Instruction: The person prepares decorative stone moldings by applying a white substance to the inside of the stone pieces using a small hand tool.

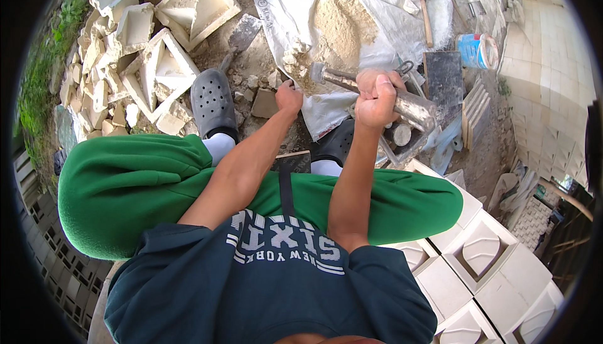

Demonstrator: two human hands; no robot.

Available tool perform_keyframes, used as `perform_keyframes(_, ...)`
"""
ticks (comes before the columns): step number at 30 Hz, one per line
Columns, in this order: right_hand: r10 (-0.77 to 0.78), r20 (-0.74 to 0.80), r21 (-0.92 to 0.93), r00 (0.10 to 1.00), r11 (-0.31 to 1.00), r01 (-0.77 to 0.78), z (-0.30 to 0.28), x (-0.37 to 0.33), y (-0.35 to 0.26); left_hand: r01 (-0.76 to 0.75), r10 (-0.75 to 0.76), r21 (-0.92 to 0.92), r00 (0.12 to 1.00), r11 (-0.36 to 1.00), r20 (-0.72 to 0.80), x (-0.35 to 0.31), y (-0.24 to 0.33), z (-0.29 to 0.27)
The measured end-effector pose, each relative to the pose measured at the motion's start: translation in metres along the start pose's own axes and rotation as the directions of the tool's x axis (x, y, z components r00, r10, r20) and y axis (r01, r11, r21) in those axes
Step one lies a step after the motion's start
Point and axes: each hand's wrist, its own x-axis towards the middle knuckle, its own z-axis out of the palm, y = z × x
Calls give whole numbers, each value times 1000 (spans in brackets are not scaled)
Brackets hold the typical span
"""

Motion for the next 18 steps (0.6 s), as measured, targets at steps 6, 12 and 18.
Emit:
perform_keyframes(6,168,-93,49,981,985,-164,-10,8,36,5,-5,-2,1000,1000,18,-1,3,-2)
perform_keyframes(12,19,11,63,1000,998,-20,6,6,-15,22,-23,-53,1000,998,-10,1,1,-1)
perform_keyframes(18,151,-119,-178,981,969,-171,4,-6,39,34,-35,-67,999,997,-20,2,9,0)
